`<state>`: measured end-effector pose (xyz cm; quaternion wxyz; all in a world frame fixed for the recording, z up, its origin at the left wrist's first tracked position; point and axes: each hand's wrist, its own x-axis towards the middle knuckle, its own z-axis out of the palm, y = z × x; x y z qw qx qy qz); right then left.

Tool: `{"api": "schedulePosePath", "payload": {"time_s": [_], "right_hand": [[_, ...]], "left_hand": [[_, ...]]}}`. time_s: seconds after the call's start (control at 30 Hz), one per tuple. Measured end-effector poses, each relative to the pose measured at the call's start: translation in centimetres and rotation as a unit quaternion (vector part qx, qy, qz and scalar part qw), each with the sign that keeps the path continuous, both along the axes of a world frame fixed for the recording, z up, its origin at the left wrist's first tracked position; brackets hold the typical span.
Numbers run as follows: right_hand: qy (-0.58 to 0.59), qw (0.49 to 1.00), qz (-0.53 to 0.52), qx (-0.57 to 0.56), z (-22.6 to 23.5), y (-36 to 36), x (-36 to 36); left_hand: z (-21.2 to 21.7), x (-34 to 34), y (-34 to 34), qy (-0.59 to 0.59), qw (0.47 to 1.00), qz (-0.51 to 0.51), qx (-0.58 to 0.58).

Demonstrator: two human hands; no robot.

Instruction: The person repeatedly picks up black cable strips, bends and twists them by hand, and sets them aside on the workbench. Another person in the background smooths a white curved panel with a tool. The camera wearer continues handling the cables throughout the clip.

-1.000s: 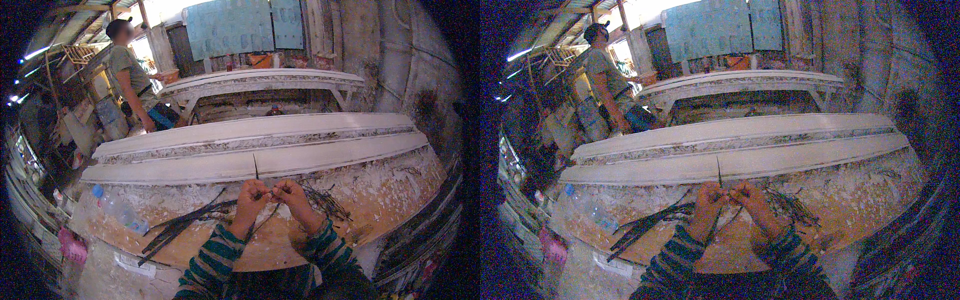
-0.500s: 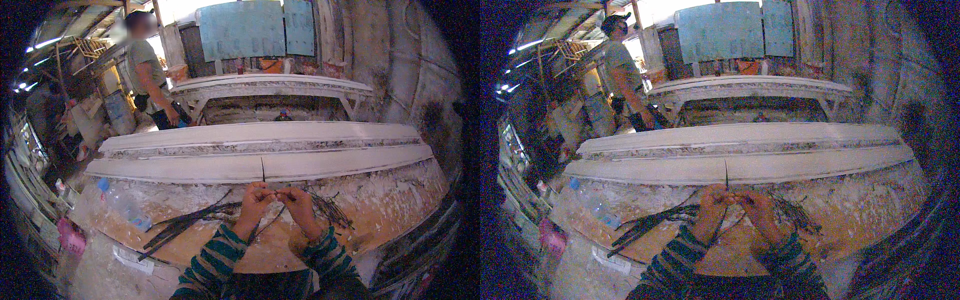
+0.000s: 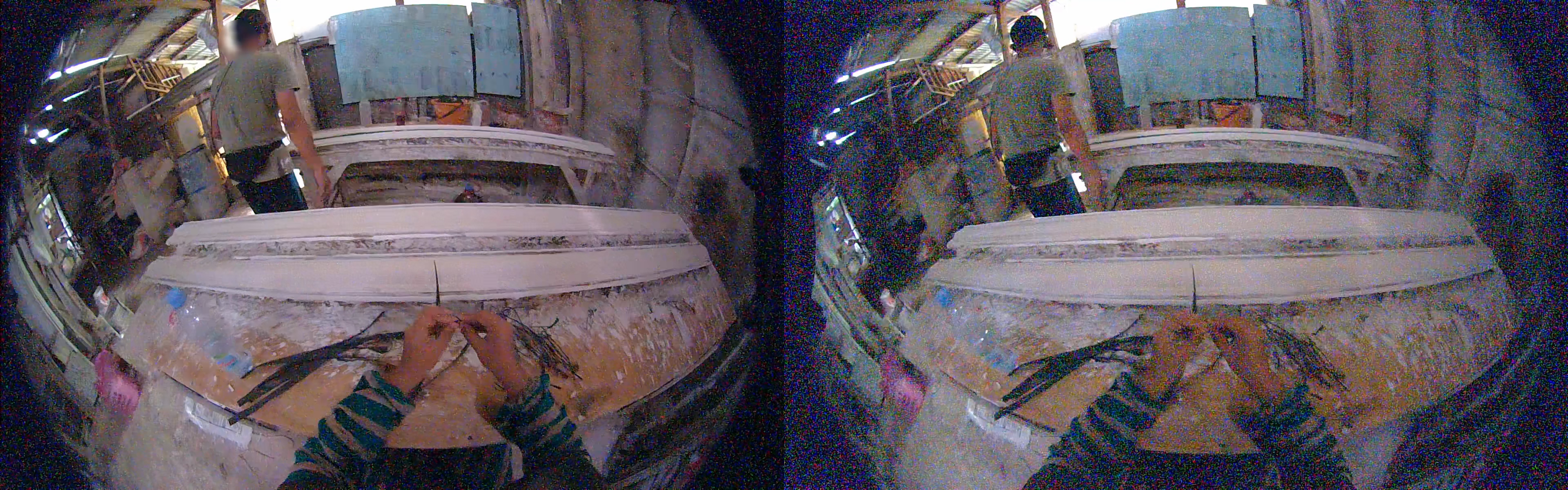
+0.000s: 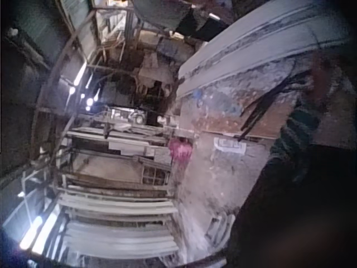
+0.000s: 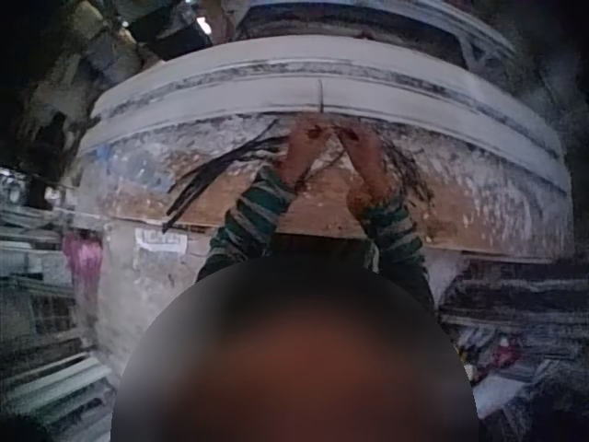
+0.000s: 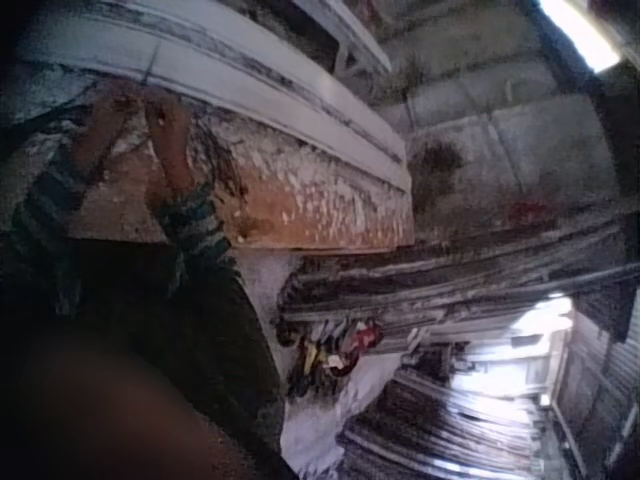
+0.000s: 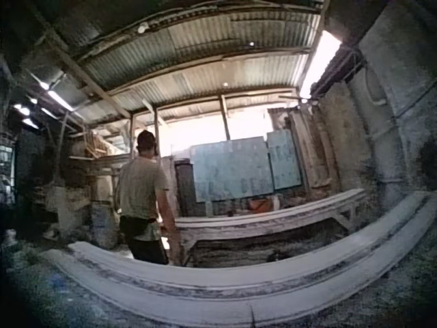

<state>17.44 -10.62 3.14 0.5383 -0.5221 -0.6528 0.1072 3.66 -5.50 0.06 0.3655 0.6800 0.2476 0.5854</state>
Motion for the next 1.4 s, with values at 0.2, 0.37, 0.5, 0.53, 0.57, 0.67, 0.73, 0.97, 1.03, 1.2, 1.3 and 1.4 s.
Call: {"api": "schedulePosePath", "payload": {"time_s": [0.2,0.37,0.5,0.53,0.57,0.67,0.73,0.97,1.03,1.2,1.3,1.4], "right_hand": [[0.008,1.000,-0.022,0.002,0.3,-0.2,-0.7],[0.014,1.000,0.005,-0.001,-0.5,0.3,-0.7],[-0.033,0.998,0.038,0.025,-0.7,0.6,-0.3],[-0.021,0.998,0.053,-0.005,-0.7,0.5,-0.2],[0.001,0.997,0.064,-0.045,-0.7,0.4,-0.1],[0.065,0.988,0.092,-0.108,-0.9,0.2,-0.1],[0.113,0.978,0.124,-0.123,-1.2,0.4,0.0],[0.175,0.960,0.186,-0.118,-2.6,1.4,0.6],[0.182,0.957,0.192,-0.118,-2.7,1.4,0.6],[0.269,0.914,0.239,-0.189,-2.2,1.2,0.8],[0.278,0.907,0.232,-0.217,-1.9,1.1,1.0],[0.283,0.911,0.213,-0.209,-1.5,1.1,0.7]], "left_hand": [[0.4,-0.2,-0.3,0.063,0.992,0.069,0.081],[1.0,-0.3,-1.0,0.086,0.993,0.051,0.068],[1.6,-0.4,-1.6,0.054,0.995,0.046,0.075],[1.7,-0.5,-1.5,0.074,0.991,0.059,0.098],[1.8,-0.6,-1.5,0.094,0.986,0.071,0.121],[1.7,-0.7,-1.2,0.096,0.989,0.042,0.103],[1.5,-0.8,-1.2,0.102,0.987,0.045,0.113],[1.1,-0.6,-0.7,0.044,0.998,-0.025,-0.036],[1.0,-0.4,-0.1,0.030,0.999,-0.020,0.013],[0.5,-0.4,0.2,0.059,0.997,-0.042,-0.036],[0.4,-0.2,0.2,0.061,0.998,-0.022,-0.001],[0.4,-0.3,0.5,0.097,0.991,0.052,0.077]]}}
